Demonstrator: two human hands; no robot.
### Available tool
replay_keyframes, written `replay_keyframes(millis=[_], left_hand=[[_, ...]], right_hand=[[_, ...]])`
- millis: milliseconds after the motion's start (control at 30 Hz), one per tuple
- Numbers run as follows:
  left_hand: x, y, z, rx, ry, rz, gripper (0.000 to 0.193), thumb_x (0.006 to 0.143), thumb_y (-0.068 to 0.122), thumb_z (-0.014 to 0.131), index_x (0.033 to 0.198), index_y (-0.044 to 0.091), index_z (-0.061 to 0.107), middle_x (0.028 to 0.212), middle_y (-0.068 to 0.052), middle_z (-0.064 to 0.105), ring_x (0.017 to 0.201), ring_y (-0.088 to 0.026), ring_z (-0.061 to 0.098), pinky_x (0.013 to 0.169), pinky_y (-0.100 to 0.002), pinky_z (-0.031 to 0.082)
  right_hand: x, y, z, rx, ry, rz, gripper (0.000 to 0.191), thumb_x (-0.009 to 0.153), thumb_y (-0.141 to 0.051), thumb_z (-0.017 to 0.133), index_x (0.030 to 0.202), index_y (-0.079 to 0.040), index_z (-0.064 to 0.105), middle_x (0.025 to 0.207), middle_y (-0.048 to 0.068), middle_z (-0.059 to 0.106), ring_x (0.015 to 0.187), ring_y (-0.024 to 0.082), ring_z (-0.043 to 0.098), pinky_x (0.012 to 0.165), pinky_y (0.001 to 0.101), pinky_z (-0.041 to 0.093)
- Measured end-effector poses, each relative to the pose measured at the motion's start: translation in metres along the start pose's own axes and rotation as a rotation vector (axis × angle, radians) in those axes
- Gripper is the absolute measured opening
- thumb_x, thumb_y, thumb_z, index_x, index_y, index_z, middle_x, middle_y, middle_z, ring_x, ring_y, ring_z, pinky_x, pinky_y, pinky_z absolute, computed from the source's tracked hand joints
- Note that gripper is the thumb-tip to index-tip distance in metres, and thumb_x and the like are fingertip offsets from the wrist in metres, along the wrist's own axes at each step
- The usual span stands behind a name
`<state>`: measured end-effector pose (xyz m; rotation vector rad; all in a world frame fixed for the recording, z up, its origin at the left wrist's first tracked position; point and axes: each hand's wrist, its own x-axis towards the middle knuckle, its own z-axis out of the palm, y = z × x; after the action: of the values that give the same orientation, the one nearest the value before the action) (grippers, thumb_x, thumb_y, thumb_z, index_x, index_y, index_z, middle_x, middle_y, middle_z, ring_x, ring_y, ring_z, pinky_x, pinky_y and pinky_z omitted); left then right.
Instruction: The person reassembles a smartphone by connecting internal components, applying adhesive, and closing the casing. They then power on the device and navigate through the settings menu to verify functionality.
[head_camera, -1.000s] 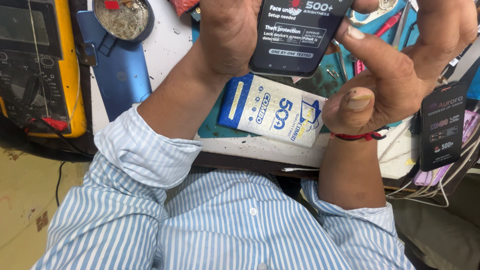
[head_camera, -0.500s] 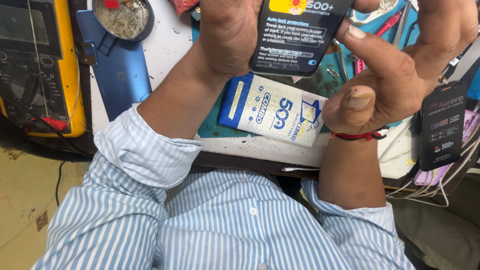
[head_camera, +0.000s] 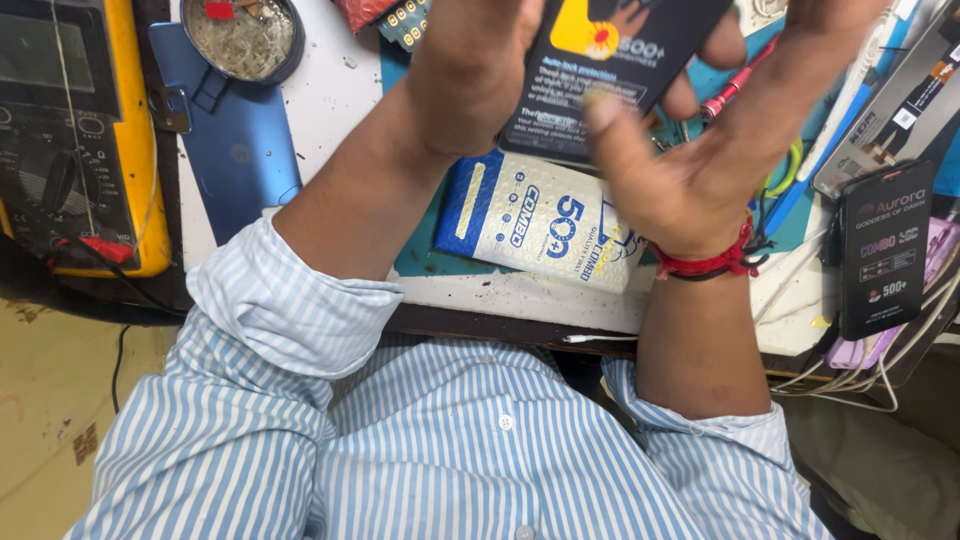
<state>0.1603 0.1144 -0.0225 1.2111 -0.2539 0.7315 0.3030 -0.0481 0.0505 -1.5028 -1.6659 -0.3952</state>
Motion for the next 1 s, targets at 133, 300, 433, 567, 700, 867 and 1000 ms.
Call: replay_keyframes(millis=[133, 300, 433, 567, 700, 867, 1000], left_hand=[[0.001, 0.004, 0.0, -0.122, -0.111, -0.058, 0.042, 0.127, 0.036, 0.044, 0.149, -0.001, 0.045, 0.134, -0.021, 0.066, 0.116, -0.023, 0.074, 0.1, -0.034, 0.067], [0.008, 0.009, 0.005, -0.495, -0.13, -0.183, 0.053, 0.122, 0.045, 0.042, 0.143, -0.001, 0.053, 0.132, -0.02, 0.068, 0.11, -0.023, 0.074, 0.097, -0.032, 0.066], [0.005, 0.002, 0.001, -0.024, 0.153, -0.205, 0.049, 0.121, 0.042, 0.044, 0.14, -0.002, 0.054, 0.128, -0.019, 0.068, 0.107, -0.022, 0.074, 0.094, -0.032, 0.066], [-0.003, -0.013, 0.003, 0.3, 0.313, -0.277, 0.045, 0.12, 0.039, 0.047, 0.137, -0.002, 0.056, 0.124, -0.019, 0.069, 0.104, -0.022, 0.074, 0.092, -0.031, 0.066], [-0.007, -0.019, 0.004, 0.39, 0.341, -0.285, 0.042, 0.119, 0.036, 0.049, 0.133, -0.002, 0.058, 0.121, -0.018, 0.07, 0.101, -0.021, 0.075, 0.089, -0.031, 0.065], [-0.006, -0.018, 0.007, 0.444, 0.348, -0.283, 0.037, 0.117, 0.032, 0.051, 0.129, -0.003, 0.06, 0.116, -0.017, 0.071, 0.097, -0.021, 0.075, 0.085, -0.031, 0.065], [-0.005, -0.016, 0.008, 0.456, 0.35, -0.284, 0.034, 0.116, 0.029, 0.054, 0.126, -0.003, 0.062, 0.112, -0.016, 0.071, 0.094, -0.02, 0.075, 0.083, -0.03, 0.065]], right_hand=[[-0.003, 0.007, 0.002, 0.072, 0.196, 0.148, 0.043, 0.108, -0.038, 0.055, 0.113, 0.001, 0.072, 0.116, 0.02, 0.057, 0.104, 0.026, 0.052, 0.088, 0.0443, 0.043], [-0.009, 0.007, 0.002, 0.197, 0.264, 0.273, 0.036, 0.113, -0.034, 0.057, 0.114, 0.001, 0.067, 0.109, 0.016, 0.058, 0.095, 0.022, 0.054, 0.081, 0.0386, 0.044], [-0.01, -0.001, 0.004, 0.373, 0.276, 0.415, 0.032, 0.116, -0.03, 0.058, 0.116, 0.001, 0.064, 0.104, 0.013, 0.059, 0.088, 0.019, 0.055, 0.076, 0.034, 0.045], [-0.01, -0.012, 0.005, 0.71, 0.194, 0.649, 0.028, 0.12, -0.027, 0.059, 0.117, 0.001, 0.06, 0.098, 0.01, 0.06, 0.081, 0.016, 0.057, 0.07, 0.0294, 0.045], [-0.008, -0.017, 0.004, 0.987, 0.1, 0.799, 0.028, 0.122, -0.025, 0.059, 0.116, 0.003, 0.061, 0.093, 0.009, 0.06, 0.073, 0.013, 0.055, 0.066, 0.0254, 0.043], [-0.006, -0.016, -0.001, 1.128, 0.071, 0.892, 0.032, 0.118, -0.023, 0.059, 0.12, 0.008, 0.067, 0.095, 0.01, 0.068, 0.078, 0.013, 0.062, 0.069, 0.0238, 0.046], [-0.009, -0.012, -0.002, 1.086, 0.077, 0.915, 0.031, 0.119, -0.017, 0.06, 0.122, 0.013, 0.067, 0.094, 0.014, 0.071, 0.076, 0.015, 0.064, 0.07, 0.0263, 0.05]])
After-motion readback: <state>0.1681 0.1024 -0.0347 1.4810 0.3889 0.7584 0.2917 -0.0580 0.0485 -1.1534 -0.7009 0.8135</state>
